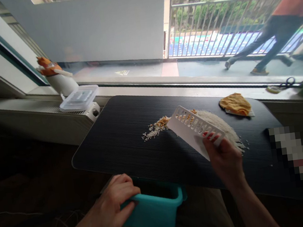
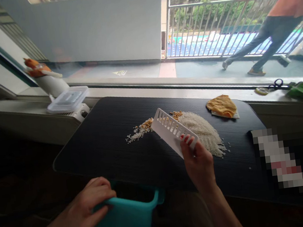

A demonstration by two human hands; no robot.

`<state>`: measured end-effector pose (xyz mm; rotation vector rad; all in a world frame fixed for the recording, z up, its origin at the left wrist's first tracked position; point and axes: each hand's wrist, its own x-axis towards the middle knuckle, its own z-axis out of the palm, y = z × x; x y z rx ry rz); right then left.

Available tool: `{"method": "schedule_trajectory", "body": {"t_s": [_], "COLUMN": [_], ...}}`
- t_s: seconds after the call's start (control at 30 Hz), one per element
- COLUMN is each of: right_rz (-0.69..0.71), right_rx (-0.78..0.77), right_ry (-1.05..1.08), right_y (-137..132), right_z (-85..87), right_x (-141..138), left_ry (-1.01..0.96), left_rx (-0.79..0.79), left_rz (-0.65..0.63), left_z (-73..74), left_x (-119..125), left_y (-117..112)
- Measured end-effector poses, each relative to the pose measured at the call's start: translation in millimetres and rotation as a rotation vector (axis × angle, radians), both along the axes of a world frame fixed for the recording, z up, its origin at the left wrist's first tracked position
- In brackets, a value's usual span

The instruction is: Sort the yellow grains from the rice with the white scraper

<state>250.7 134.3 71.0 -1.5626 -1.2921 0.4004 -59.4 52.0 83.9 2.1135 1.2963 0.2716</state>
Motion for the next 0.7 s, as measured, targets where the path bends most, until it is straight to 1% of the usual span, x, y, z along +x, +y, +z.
{"method": "schedule_trajectory", "body": {"t_s": [0.17, 0.3, 0.37, 0.53, 0.63, 0.7], "right_rz": [0.1, 0.093, 0.108, 0.234, 0.275, 0.259], "right_rx": [-0.009, -0.008, 0.007, 0.016, -0.008, -0.013], "right_ry": [-0.001, 0.025, 0.028, 0.033, 0.022, 0.008], "right_y": [9.0, 9.2, 11.4, 18.8, 14.3, 7.7], "right_z": [4.4, 9.2, 8.5, 2.3, 1.9, 3.0], "right_x": [-5.9, -2.7, -3.3, -6.7, -2.3, 3.0], "left_ry": [0.003, -0.003, -0.009, -0.023, 0.001, 0.019], "left_rx": [-0.001, 0.002, 0.005, 0.011, -0.012, -0.032], "left_rz": [0.008, 0.008, 0.007, 0.017, 0.039, 0.045], "left_z": [1.5, 0.3, -0.8, 0.1, 2.3, 3.1], "left_x": [0.5, -0.4, -0.7, -0.5, 0.0, 0.2], "left_y": [-0.6, -0.5, 0.1, 0.5, -0.6, -1.1]}}
